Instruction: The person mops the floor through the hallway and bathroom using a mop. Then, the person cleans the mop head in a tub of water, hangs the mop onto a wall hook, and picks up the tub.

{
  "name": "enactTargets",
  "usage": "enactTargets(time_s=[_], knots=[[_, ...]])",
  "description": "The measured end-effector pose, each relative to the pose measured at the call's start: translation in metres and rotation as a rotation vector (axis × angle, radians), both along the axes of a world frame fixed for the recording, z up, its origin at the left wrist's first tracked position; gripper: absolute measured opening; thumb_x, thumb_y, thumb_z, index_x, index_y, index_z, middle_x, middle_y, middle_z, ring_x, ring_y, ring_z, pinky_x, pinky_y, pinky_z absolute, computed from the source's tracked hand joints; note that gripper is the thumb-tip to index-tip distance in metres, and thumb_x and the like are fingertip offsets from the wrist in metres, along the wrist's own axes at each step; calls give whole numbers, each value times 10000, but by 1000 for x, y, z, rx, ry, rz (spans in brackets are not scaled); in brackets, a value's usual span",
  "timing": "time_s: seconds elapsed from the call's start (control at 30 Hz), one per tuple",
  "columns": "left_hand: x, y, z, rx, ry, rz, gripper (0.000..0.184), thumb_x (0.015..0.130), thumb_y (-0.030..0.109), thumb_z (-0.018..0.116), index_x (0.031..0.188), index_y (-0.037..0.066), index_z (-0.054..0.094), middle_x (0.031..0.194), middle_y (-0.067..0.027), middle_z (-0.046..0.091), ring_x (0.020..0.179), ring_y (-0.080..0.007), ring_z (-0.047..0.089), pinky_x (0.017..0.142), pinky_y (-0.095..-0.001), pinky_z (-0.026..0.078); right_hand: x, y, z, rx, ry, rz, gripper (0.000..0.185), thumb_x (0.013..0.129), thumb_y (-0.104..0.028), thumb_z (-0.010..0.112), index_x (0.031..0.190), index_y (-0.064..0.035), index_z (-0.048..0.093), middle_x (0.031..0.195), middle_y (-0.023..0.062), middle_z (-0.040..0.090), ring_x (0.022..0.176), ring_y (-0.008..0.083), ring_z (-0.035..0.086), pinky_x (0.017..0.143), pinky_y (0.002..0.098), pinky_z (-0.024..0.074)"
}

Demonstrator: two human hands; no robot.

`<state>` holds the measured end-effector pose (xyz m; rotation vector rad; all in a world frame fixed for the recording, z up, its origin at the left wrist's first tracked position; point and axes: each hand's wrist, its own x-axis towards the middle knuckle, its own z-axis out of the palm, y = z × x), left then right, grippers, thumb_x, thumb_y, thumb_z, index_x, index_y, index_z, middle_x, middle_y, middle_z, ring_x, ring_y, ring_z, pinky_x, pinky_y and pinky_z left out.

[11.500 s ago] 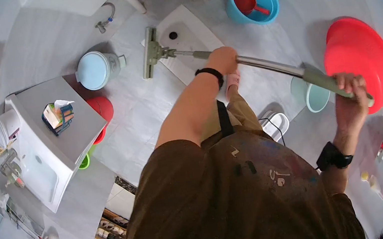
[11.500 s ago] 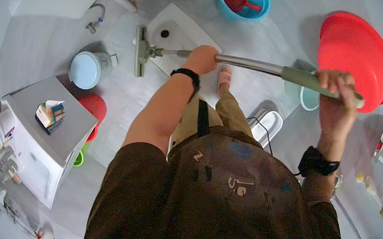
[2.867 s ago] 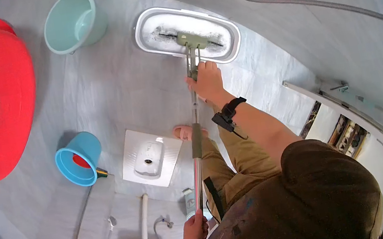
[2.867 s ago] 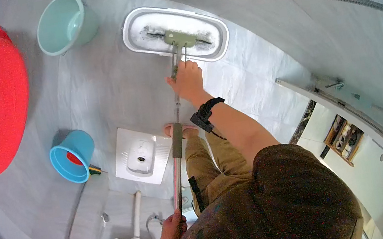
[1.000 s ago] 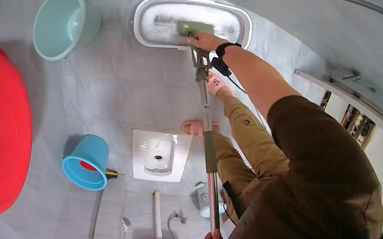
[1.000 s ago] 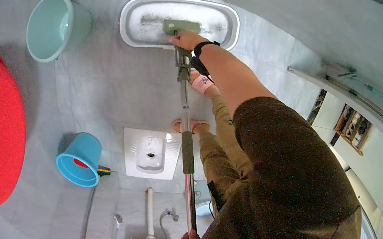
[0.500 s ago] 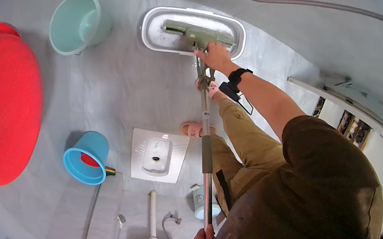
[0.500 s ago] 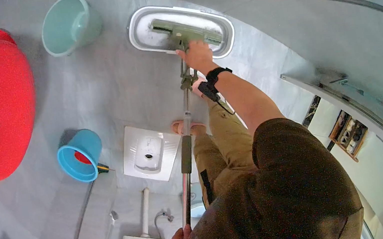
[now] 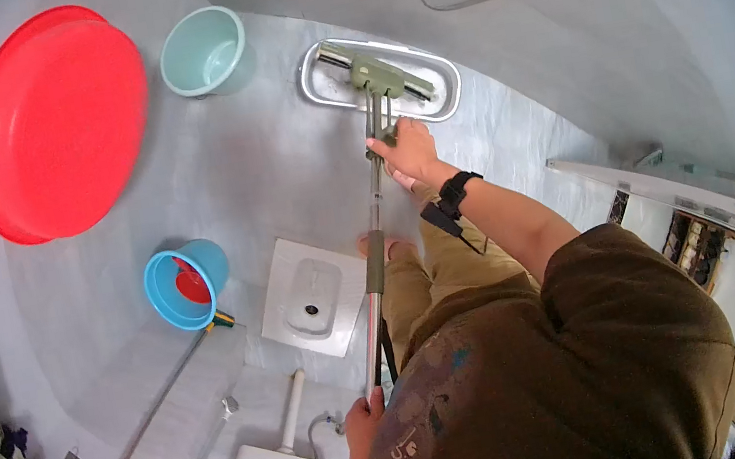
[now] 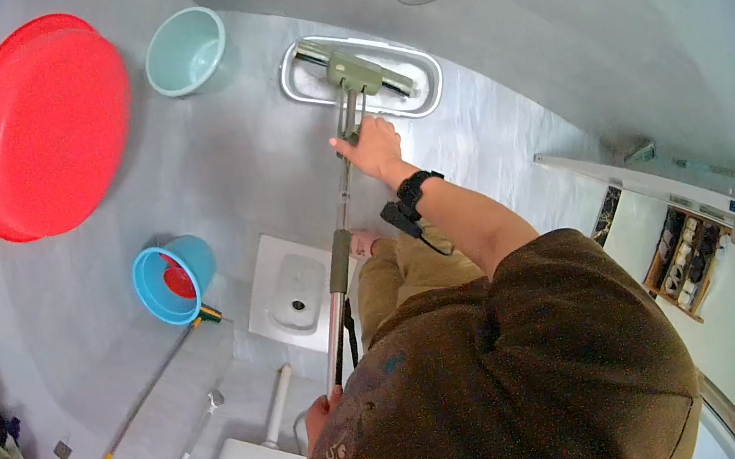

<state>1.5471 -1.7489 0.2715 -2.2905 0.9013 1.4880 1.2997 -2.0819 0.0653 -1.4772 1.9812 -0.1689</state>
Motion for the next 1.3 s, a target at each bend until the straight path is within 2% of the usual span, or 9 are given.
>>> enactTargets(time_s=[0.23, 0.27, 0.3, 0.4, 0.7, 0.8, 1.07, 1.13, 1.3], knots=[[26, 32, 34, -200, -32, -94, 567, 885, 501, 530, 676, -26, 556, 620, -254, 557, 609, -432, 563, 549, -466, 418, -9, 20, 33, -107, -333, -344, 686, 784, -642, 530, 848, 35, 616, 853, 240, 636, 864, 376, 609, 794, 419, 447], [32, 44, 30, -191, -5, -53, 527, 878, 472, 568, 680, -17, 563, 572, -180, 562, 522, -340, 555, 506, -415, 416, -13, 21, 35, -113, -336, -335, 686, 784, -642, 530, 848, 35, 616, 853, 240, 636, 864, 376, 609, 794, 419, 447], [30, 42, 36, -202, -7, -42, 527, 878, 472, 568, 680, -17, 563, 572, -180, 562, 522, -340, 555, 506, -415, 416, -17, 19, 37, -87, -383, -351, 680, 787, -646, 524, 832, 25, 621, 840, 231, 639, 853, 366, 610, 779, 409, 447], [13, 18, 68, 42, 200, 299, 383, 851, 372, 660, 679, 47, 553, 560, 25, 490, 470, -70, 434, 427, -249, 346, -28, 22, 41, -52, -477, -377, 674, 793, -655, 509, 799, 8, 626, 817, 217, 643, 830, 349, 611, 754, 393, 446], [-64, -15, 43, -110, 287, 445, 311, 865, 286, 638, 729, 21, 549, 567, -20, 499, 482, -111, 457, 453, -280, 358, -49, -34, 71, -59, -319, -120, 719, 803, -691, 447, 846, 0, 644, 881, 240, 647, 891, 389, 609, 799, 437, 450], [-96, -20, 59, -288, 31, 96, 338, 861, 303, 632, 791, -22, 574, 605, -118, 541, 572, -190, 496, 557, -343, 415, -64, -65, 75, -107, -272, -87, 722, 808, -686, 437, 920, -11, 665, 930, 254, 642, 935, 394, 604, 816, 447, 449], [-124, 40, 69, -328, -24, -5, 273, 841, 253, 661, 859, -13, 599, 660, -106, 583, 602, -155, 500, 573, -323, 427, -83, -121, 49, -2, -200, 68, 780, 825, -694, 364, 865, 13, 691, 936, 258, 644, 950, 413, 592, 857, 443, 431], [-139, 39, 86, -318, 196, 450, 215, 824, 183, 670, 896, -9, 605, 729, -91, 617, 683, -121, 528, 622, -301, 447, -79, -127, 28, 38, -231, 115, 792, 826, -699, 366, 908, 21, 686, 983, 267, 636, 983, 413, 582, 880, 437, 421], [-161, 32, 126, -334, 331, 831, 186, 855, 148, 611, 935, -20, 602, 769, -129, 622, 748, -112, 550, 667, -286, 453, -70, -133, 7, 204, -417, 166, 842, 817, -733, 374, 1059, 29, 638, 1124, 286, 587, 1087, 400, 535, 944, 422, 377]])
